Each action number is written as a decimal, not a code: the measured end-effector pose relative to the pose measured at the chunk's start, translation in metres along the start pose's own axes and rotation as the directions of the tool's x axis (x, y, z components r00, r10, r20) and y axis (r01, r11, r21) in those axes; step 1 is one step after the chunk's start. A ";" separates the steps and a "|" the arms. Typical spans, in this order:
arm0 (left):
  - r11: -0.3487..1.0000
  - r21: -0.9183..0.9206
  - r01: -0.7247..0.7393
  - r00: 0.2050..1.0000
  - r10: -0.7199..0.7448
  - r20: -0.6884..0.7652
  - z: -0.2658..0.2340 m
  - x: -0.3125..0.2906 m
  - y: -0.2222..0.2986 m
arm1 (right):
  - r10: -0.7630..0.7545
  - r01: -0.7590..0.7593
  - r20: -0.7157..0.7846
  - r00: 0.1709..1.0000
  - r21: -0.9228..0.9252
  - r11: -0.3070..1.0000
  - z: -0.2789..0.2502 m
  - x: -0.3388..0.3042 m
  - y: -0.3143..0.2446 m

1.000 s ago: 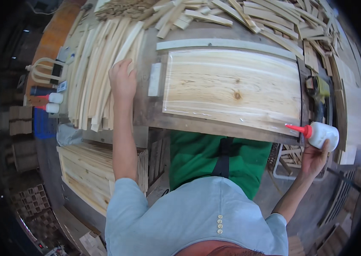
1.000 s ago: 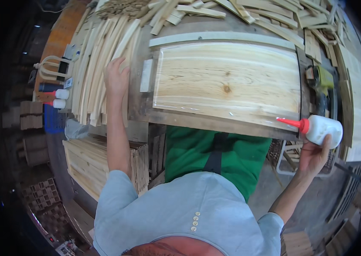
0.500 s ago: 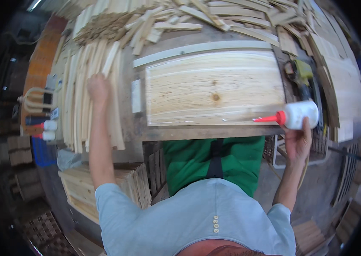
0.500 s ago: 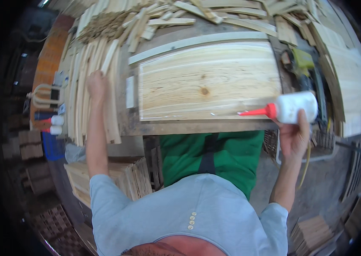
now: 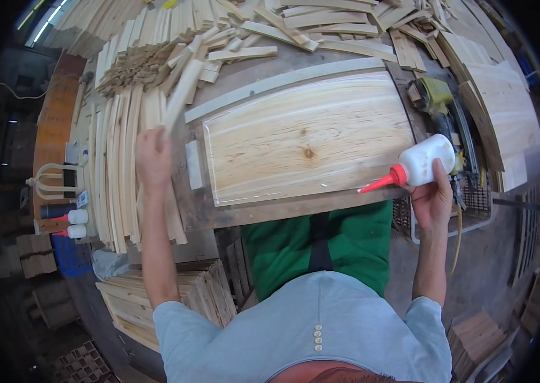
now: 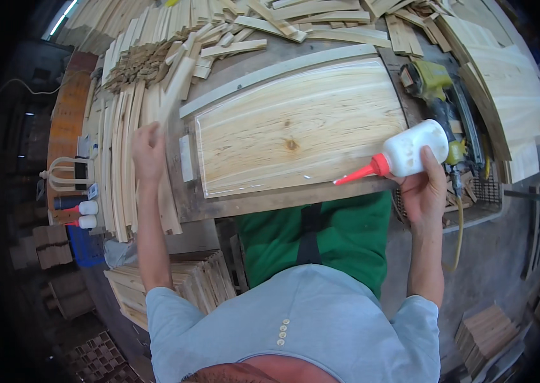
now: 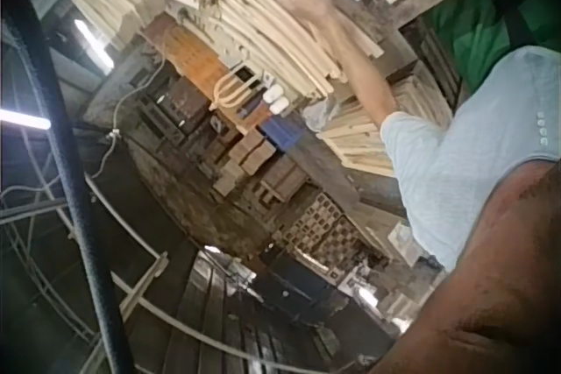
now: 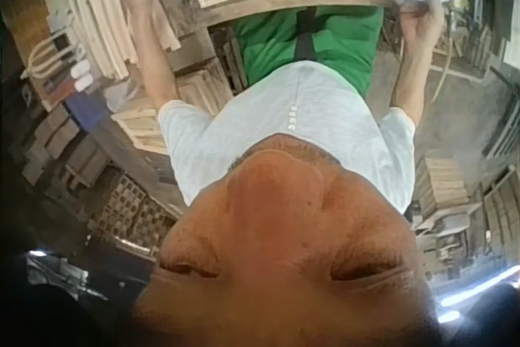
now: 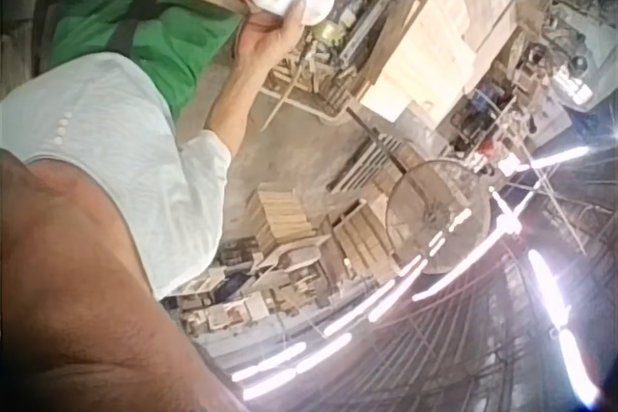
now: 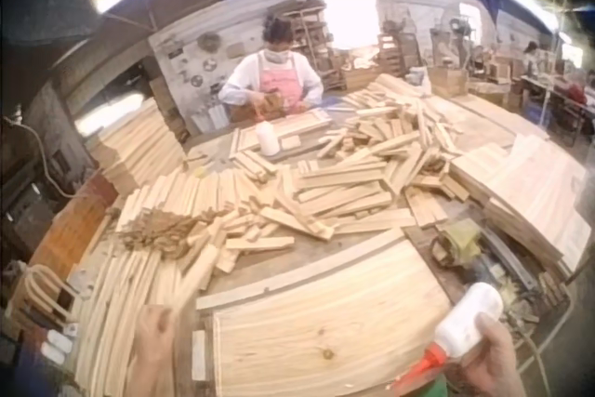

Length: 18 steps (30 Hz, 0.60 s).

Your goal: Assembling wooden panels by applying glue to the edges and securing wooden strips with a pneumatic nail gun.

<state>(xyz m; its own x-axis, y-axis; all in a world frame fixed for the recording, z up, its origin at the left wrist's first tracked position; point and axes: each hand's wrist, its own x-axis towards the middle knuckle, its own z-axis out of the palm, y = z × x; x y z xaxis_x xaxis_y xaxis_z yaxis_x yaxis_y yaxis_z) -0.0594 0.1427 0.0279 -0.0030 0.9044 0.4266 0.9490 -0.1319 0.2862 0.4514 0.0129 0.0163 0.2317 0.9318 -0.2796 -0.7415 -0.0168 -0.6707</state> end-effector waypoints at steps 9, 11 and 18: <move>0.989 -0.097 -0.109 0.994 0.111 0.019 -0.013 -0.011 0.052 | 0.005 -0.005 0.058 0.998 -0.003 1.000 0.008 0.003 0.005; 0.986 -0.104 -0.130 0.989 0.136 0.056 -0.011 -0.006 0.058 | 0.022 -0.022 0.064 0.998 0.004 1.000 0.009 0.004 0.005; 0.889 -0.390 -0.239 0.935 0.320 0.156 0.016 0.006 0.130 | 0.026 -0.033 -0.132 0.991 -0.053 0.998 0.023 0.004 0.005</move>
<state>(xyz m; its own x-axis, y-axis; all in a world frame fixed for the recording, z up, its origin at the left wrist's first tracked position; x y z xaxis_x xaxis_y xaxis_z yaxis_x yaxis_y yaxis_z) 0.0691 0.1378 0.0541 0.3498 0.8663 0.3565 0.7217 -0.4918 0.4871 0.4335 0.0246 0.0277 0.2935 0.8749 -0.3852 -0.7144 -0.0670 -0.6965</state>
